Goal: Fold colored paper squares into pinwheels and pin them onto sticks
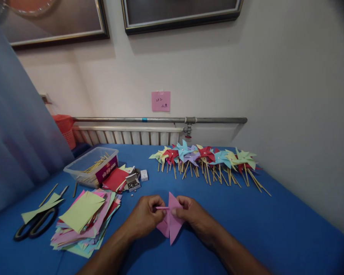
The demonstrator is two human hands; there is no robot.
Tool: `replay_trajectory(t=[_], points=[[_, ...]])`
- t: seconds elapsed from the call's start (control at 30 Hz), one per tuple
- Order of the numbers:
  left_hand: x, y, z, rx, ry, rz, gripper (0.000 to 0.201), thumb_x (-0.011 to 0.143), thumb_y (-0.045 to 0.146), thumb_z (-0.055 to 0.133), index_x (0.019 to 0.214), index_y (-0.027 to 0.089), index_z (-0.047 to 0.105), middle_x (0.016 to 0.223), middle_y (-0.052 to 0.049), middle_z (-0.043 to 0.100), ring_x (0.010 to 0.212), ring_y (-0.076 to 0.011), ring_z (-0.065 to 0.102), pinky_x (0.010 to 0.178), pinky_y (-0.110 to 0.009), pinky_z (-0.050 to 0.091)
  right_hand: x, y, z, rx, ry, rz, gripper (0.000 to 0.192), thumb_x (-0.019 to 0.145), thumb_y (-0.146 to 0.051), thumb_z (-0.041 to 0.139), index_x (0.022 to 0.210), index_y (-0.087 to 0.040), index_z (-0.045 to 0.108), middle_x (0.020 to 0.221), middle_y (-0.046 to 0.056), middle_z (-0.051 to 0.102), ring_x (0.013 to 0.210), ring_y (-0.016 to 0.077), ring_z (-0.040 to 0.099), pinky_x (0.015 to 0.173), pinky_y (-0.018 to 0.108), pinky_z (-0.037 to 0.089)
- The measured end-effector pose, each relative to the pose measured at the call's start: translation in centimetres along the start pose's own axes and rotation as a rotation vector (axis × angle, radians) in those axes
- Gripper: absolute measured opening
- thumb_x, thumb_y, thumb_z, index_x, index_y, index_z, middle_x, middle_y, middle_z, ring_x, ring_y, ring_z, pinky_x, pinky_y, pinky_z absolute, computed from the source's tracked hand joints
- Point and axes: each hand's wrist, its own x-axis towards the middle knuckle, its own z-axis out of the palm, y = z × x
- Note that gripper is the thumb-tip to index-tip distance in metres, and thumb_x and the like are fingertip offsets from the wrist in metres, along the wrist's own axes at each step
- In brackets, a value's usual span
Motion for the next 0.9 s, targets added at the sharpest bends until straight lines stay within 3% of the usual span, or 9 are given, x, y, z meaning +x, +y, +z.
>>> replay_trajectory(t=[0.17,0.33,0.47,0.63,0.9], points=[[-0.2,0.7,-0.1,-0.086,-0.016,-0.009,0.005,0.073,0.023,0.061,0.072,0.018,0.06,0.065,0.004,0.055,0.061,-0.0107,0.045,0.057,-0.023,0.032,0.2,0.5,0.0,-0.011,-0.008,0.01,0.033,0.061,-0.037,0.086,0.077,-0.018,0.064,0.068,-0.003,0.063,0.061,0.0114,0.051,0.059,0.024,0.035],[0.3,0.7,0.1,-0.197,0.032,-0.022,0.011,0.07,0.026,0.069,0.075,0.017,0.065,0.067,0.003,0.06,0.06,-0.0113,0.05,0.058,-0.023,0.035,0.7,1.6,0.4,0.007,-0.016,0.012,0.036,0.063,-0.036,0.085,0.091,-0.016,0.074,0.079,0.003,0.073,0.07,0.0179,0.064,0.068,0.029,0.048],[0.6,0.7,0.1,-0.355,0.107,-0.031,0.025,0.069,0.035,0.078,0.083,0.017,0.068,0.068,0.002,0.065,0.061,-0.0122,0.053,0.06,-0.023,0.038,0.2,1.2,0.8,0.07,0.074,0.007,0.045,0.068,-0.042,0.085,0.102,-0.015,0.076,0.084,0.006,0.077,0.077,0.0226,0.07,0.073,0.033,0.054],[0.7,0.6,0.7,-0.518,0.103,-0.041,0.033,0.067,0.043,0.082,0.079,0.016,0.069,0.065,0.001,0.066,0.058,-0.0131,0.056,0.059,-0.024,0.04,-0.2,1.2,1.3,0.172,0.143,-0.019,0.054,0.07,-0.047,0.087,0.111,-0.014,0.074,0.09,0.009,0.079,0.08,0.0243,0.073,0.076,0.035,0.058],[1.0,0.6,0.9,-0.483,0.218,-0.074,0.03,0.059,0.033,0.084,0.079,0.016,0.068,0.063,0.003,0.065,0.056,-0.012,0.056,0.059,-0.024,0.042,0.2,3.0,2.0,0.137,0.201,-0.033,0.052,0.071,-0.049,0.087,0.106,-0.013,0.074,0.085,0.008,0.077,0.075,0.0231,0.071,0.071,0.033,0.057]])
